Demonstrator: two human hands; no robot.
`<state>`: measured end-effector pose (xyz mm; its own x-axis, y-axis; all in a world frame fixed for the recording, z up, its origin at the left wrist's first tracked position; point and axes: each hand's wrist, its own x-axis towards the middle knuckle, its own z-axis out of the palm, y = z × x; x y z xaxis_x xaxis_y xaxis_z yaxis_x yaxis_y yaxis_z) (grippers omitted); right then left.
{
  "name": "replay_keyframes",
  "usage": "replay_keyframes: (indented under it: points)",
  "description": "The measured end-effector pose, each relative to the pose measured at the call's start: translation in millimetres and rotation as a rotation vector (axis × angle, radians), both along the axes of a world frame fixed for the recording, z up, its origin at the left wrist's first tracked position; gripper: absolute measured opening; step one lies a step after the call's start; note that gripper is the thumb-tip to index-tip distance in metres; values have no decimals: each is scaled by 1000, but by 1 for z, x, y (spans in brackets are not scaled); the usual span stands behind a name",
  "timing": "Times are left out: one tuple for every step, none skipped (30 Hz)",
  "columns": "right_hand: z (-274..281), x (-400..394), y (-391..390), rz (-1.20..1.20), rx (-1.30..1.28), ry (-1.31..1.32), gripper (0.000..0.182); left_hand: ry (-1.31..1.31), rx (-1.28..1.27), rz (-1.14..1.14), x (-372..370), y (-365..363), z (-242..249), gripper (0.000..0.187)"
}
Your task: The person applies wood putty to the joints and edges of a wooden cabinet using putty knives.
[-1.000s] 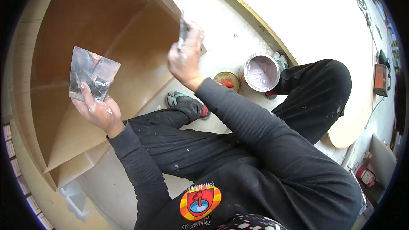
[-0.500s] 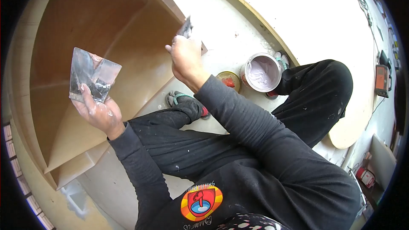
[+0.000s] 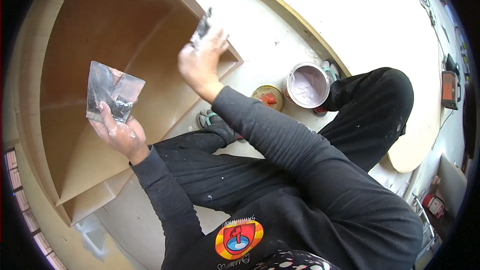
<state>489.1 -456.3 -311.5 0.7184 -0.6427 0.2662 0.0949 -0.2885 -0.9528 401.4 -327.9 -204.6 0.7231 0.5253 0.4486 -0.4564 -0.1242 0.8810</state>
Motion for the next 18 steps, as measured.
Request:
replay_keyframes:
  points:
    - [29, -4, -3, 49, 114, -42, 60, 16, 56, 27, -1, 2, -1, 31]
    - [43, -13, -11, 115, 119, -195, 59, 18, 56, 26, 0, 4, -2, 31]
    - [55, -25, -21, 244, 174, -289, 60, 4, 53, 13, 1, 5, -4, 32]
    - [46, -30, -25, 183, 108, -297, 54, -11, 49, 1, 1, 6, -4, 33]
    - [29, -33, -24, 124, 42, -307, 49, -14, 49, 4, 1, 5, -3, 33]
    - [1, -30, -19, -15, -18, -228, 45, -17, 7, -17, 1, 3, -2, 31]
    - [-31, -31, -26, 106, 170, -135, 44, -18, -35, -38, 1, 2, -2, 29]
    - [-50, -27, -29, 168, 525, -5, 40, -21, -36, -35, 1, 3, -2, 29]
    - [-49, -19, -28, 141, 886, 8, 36, -17, -12, -23, 1, 3, -3, 29]
    - [-53, -30, -37, 199, 1330, 198, 29, -11, 11, -12, 1, 4, -4, 29]
    - [-66, -28, -37, 200, 1330, 199, 29, -11, 12, -11, 0, 4, -5, 29]
    - [-88, -23, -34, 305, 1460, 112, 26, -5, 14, -13, 1, 4, -5, 29]
    - [-100, -20, -32, 413, 1587, 23, 23, 0, 16, -13, 1, 5, -5, 29]
    - [-81, -20, -29, 373, 1552, -14, 19, -3, 17, -11, 0, 5, -5, 29]
    - [-59, -20, -31, 377, 1552, -17, 19, -4, 16, -15, 0, 5, -4, 29]
    - [-35, -19, -34, 346, 1537, 23, 19, -5, 14, -19, 1, 4, -3, 29]
    - [-13, -18, -37, 314, 1521, 62, 19, -7, 12, -20, 0, 3, -3, 29]
    - [2, -12, -34, 295, 1429, 73, 18, -14, -27, -31, 0, 2, -2, 31]
